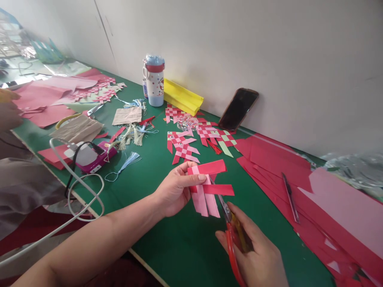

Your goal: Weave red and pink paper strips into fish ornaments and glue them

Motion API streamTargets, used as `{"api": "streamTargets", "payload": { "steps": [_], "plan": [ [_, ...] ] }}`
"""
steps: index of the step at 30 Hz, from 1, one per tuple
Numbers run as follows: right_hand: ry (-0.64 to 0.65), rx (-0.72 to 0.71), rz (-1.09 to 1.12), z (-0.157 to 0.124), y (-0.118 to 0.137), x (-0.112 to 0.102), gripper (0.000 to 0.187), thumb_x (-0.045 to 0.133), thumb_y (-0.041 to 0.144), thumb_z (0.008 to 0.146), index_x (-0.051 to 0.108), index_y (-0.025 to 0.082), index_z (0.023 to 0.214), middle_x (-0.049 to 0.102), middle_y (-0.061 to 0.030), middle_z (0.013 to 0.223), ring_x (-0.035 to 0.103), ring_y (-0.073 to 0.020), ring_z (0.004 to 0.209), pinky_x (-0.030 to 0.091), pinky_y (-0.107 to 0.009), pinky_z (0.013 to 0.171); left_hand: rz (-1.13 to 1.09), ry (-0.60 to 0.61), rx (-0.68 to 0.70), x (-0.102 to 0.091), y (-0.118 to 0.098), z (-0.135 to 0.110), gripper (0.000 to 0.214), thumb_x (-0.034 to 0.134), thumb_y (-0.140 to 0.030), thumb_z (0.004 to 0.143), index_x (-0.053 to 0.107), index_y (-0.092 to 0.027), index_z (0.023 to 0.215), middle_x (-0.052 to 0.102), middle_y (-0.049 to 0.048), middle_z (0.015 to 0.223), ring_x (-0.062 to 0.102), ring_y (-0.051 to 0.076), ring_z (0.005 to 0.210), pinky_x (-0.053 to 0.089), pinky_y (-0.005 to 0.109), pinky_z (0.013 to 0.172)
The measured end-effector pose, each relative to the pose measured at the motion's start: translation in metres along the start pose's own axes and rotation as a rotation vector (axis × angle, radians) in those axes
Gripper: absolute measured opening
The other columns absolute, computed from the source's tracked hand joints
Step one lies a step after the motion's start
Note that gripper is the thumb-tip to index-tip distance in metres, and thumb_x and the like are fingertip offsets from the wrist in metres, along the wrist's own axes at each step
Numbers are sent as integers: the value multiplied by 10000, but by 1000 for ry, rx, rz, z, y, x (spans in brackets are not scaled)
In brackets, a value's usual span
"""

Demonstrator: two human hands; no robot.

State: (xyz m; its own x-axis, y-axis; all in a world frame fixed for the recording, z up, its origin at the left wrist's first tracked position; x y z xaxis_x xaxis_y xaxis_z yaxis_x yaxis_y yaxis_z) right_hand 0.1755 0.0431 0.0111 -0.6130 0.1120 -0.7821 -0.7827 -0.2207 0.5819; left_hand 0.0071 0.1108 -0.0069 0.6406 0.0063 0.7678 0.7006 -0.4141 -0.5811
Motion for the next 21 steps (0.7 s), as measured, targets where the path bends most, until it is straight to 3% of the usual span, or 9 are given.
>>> {"api": "streamTargets", "payload": {
  "steps": [8,12,17,21],
  "plan": [
    [4,52,17,-1,-4,2,527,671,544,799,639,231,1222,763,-54,1042,751,-198,756,619,-250,734,3,9,-16,0,1,1,324,825,-155,675,508,-166,742,667,-13,710,622,86,596,480,186,568],
    [-61,68,41,-4,-9,0,551,625,628,803,654,248,1202,763,-45,1026,746,-197,748,613,-269,778,11,14,-23,0,2,1,312,824,-158,679,520,-165,747,665,-16,713,619,84,598,484,190,579],
    [-14,33,14,-3,-7,1,529,670,587,785,664,250,1193,775,-23,967,740,-175,680,613,-226,695,10,14,-28,-2,4,1,298,819,-156,685,532,-165,766,664,-19,725,627,86,609,490,194,589],
    [17,-12,-36,0,-2,-3,505,678,534,803,630,261,1225,770,-13,1006,747,-171,749,601,-199,666,5,5,-15,-3,1,1,299,816,-144,684,525,-161,754,645,-32,688,608,74,570,497,194,590]
  ]
}}
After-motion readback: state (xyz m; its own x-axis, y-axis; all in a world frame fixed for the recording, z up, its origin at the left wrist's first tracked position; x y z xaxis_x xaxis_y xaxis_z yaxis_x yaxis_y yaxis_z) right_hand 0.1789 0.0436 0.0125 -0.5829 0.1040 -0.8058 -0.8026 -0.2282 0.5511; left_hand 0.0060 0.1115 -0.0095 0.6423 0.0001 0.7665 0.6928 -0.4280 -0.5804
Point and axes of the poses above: each hand's wrist, its own z-axis towards the middle knuckle, its own x-axis out of the palm, y = z × x, the point moved 10 cm from there along z, towards the middle knuckle
